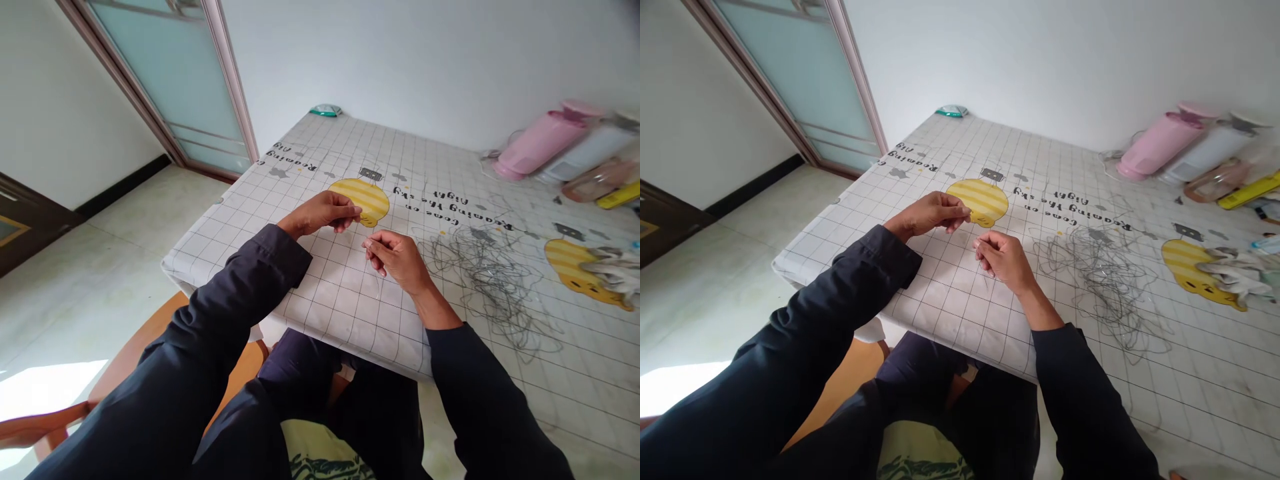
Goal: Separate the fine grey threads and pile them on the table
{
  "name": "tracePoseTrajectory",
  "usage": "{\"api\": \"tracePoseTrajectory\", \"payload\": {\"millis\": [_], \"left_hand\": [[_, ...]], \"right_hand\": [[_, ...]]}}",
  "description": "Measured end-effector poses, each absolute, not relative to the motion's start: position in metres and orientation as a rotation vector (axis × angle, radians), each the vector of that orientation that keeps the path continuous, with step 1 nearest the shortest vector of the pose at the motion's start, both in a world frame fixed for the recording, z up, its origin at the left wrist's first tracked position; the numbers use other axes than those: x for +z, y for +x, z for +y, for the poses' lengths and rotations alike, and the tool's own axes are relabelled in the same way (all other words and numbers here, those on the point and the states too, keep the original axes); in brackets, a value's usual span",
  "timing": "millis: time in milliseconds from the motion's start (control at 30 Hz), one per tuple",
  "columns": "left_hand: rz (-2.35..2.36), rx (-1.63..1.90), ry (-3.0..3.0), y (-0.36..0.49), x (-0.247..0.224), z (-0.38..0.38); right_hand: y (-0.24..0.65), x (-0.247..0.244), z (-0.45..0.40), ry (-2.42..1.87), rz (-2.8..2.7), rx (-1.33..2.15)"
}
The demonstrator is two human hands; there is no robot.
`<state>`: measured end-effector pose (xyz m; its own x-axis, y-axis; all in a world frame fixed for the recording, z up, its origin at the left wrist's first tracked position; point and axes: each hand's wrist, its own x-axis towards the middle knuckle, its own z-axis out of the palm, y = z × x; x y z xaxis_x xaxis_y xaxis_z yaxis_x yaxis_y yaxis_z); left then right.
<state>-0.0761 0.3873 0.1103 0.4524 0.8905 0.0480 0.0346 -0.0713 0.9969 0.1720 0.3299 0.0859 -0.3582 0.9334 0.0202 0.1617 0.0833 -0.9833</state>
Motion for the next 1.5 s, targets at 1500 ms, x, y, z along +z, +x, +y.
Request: {"api": "tracePoseTrajectory", "payload": {"millis": [1500], "left_hand": [[1.103, 0.701, 2.499, 0.01, 0.072, 0.318]], "right_hand": [[0.205, 0.102, 0.349, -1.217, -1.307, 0.902]]}}
